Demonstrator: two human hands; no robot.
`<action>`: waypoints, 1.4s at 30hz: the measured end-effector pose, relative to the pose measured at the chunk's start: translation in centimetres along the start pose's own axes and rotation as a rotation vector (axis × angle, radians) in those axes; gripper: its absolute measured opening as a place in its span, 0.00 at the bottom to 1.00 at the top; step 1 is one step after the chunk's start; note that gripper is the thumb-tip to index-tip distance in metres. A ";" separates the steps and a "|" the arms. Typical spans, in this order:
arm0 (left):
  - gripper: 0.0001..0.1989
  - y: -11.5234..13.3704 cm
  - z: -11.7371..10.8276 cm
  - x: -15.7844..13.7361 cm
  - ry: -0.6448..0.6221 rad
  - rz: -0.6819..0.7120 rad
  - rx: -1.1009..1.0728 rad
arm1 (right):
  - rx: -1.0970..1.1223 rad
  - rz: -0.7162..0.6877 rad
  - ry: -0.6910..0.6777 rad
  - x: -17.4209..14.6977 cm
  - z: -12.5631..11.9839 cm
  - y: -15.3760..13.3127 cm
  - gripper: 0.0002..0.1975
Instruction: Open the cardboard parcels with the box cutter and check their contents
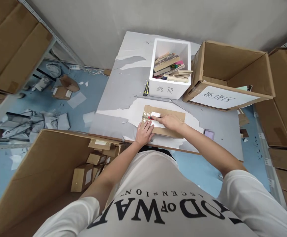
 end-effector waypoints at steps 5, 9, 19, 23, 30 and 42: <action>0.23 -0.2 0.4 -0.1 -0.007 -0.011 0.001 | -0.014 -0.011 -0.043 -0.2 -0.8 -0.7 0.32; 0.23 -0.2 0.4 -0.1 -0.021 -0.018 0.010 | -0.012 -0.003 -0.068 -0.5 -0.6 -0.2 0.33; 0.24 -0.3 0.0 0.3 -0.133 -0.070 -0.008 | -0.064 0.189 -0.116 -7.3 3.4 5.3 0.33; 0.23 -0.3 0.0 0.4 -0.160 -0.104 -0.011 | 0.064 0.312 -0.065 -12.6 5.5 8.9 0.33; 0.23 -0.1 -0.1 0.5 -0.160 -0.146 0.010 | 0.115 0.403 -0.008 -17.1 7.1 10.6 0.34; 0.56 0.6 -2.4 4.0 -0.300 -0.078 0.116 | 1.237 0.832 0.529 -19.1 16.2 5.6 0.33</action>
Point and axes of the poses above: each hand's wrist, its own x-axis towards the middle knuckle, its own z-axis out of the palm, y = z × x, the point moved 6 cm from there along x, towards the middle knuckle, and after that the axes turned 2 degrees about -x, right-handed, at the moved point
